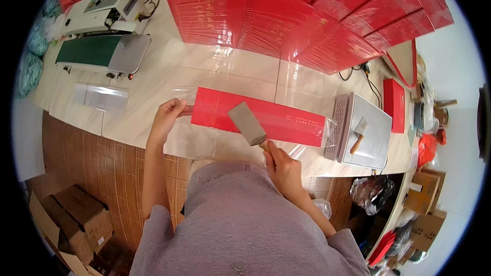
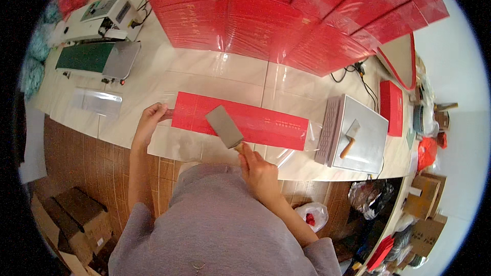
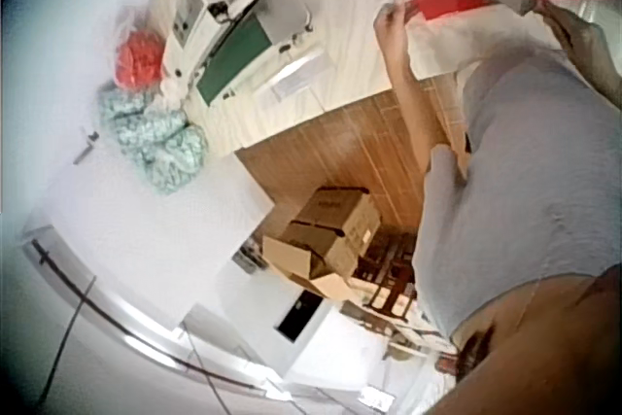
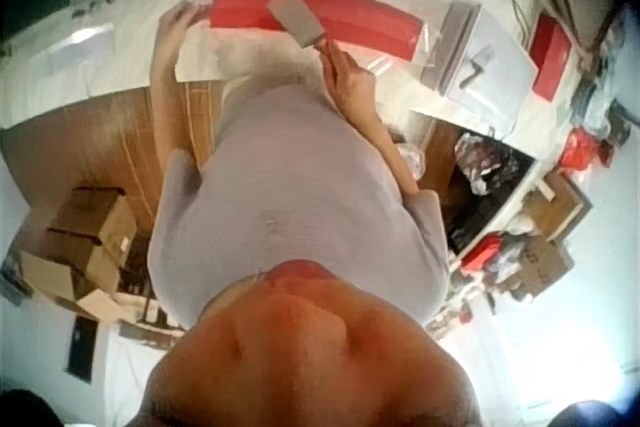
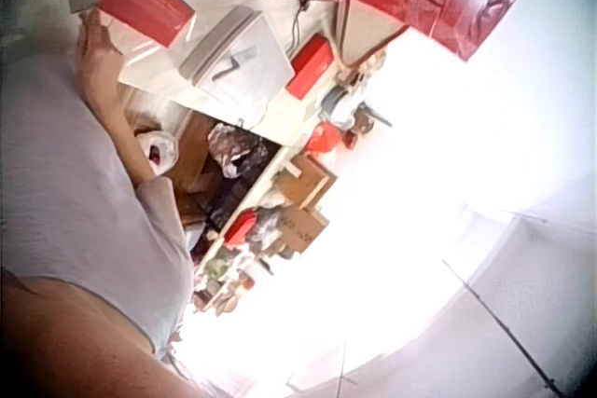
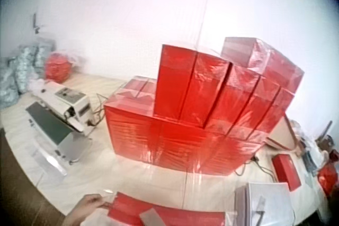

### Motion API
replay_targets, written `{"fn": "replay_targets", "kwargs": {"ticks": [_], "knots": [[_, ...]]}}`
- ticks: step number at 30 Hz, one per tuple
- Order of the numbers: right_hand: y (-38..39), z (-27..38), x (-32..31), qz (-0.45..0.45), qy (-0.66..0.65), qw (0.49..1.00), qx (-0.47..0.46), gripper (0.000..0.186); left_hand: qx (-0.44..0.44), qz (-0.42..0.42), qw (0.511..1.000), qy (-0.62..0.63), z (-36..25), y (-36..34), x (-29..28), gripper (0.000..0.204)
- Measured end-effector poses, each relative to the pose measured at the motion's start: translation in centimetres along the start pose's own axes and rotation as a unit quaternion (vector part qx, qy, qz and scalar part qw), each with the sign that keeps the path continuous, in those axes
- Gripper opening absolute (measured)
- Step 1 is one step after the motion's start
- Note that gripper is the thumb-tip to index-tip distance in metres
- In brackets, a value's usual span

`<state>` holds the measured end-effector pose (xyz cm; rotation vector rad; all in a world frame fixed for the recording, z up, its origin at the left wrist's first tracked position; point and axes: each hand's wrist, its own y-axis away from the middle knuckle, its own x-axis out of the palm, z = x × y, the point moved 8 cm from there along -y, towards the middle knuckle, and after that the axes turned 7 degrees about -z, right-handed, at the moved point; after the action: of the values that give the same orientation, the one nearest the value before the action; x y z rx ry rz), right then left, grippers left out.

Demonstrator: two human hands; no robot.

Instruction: The person wraps red boxes in plastic film by hand, using a small metal spatula-like tool to smooth the plastic over the box surfaces.

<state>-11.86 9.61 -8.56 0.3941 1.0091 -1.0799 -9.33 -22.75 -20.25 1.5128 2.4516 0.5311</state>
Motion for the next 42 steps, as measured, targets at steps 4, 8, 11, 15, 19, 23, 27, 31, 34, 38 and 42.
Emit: {"fn": "replay_targets", "kwargs": {"ticks": [4,8,11,15,19,23,27,31,34,38,42], "knots": [[-1.7,1.8,1.2,0.013,-0.018,0.997,-0.076,0.032,0.004,-0.001,1.0,-0.008,0.1,0.1,-0.2,0.032],[-3.1,1.7,0.8,0.0,-0.041,0.992,-0.117,0.031,0.021,-0.008,1.0,-0.002,-0.2,0.4,0.0,0.031],[-3.7,2.0,1.0,-0.018,-0.036,0.99,-0.135,0.031,0.022,-0.002,1.0,-0.004,-0.4,0.3,0.2,0.032],[-3.6,2.5,1.8,0.001,-0.017,0.994,-0.109,0.032,0.004,-0.006,1.0,0.001,-0.3,0.3,0.2,0.031],[-3.6,3.0,1.4,0.031,-0.018,0.997,-0.072,0.03,0.006,-0.006,1.0,-0.012,-0.1,0.2,0.0,0.031],[-3.6,3.1,1.6,0.03,-0.018,0.997,-0.066,0.028,0.011,-0.011,1.0,-0.007,-0.4,0.4,0.0,0.031],[-3.2,2.7,1.6,0.037,-0.003,0.998,-0.056,0.028,0.001,-0.013,1.0,-0.004,0.0,0.0,0.0,0.03],[-3.9,2.8,1.1,0.008,-0.05,0.997,-0.065,0.027,0.0,-0.018,1.0,-0.013,0.1,0.1,-0.2,0.029],[-3.4,0.2,-0.1,-0.055,-0.11,0.991,-0.045,0.028,0.1,-0.141,0.984,-0.044,-0.2,0.5,-2.1,0.027],[-0.6,-9.4,-4.0,-0.1,-0.075,0.971,0.204,0.032,0.37,-0.291,0.814,-0.341,-9.2,5.7,1.8,0.025],[2.7,-20.1,-10.3,-0.341,-0.12,0.895,0.261,0.031,0.453,-0.085,0.74,-0.49,-9.7,6.2,8.2,0.033]]}}
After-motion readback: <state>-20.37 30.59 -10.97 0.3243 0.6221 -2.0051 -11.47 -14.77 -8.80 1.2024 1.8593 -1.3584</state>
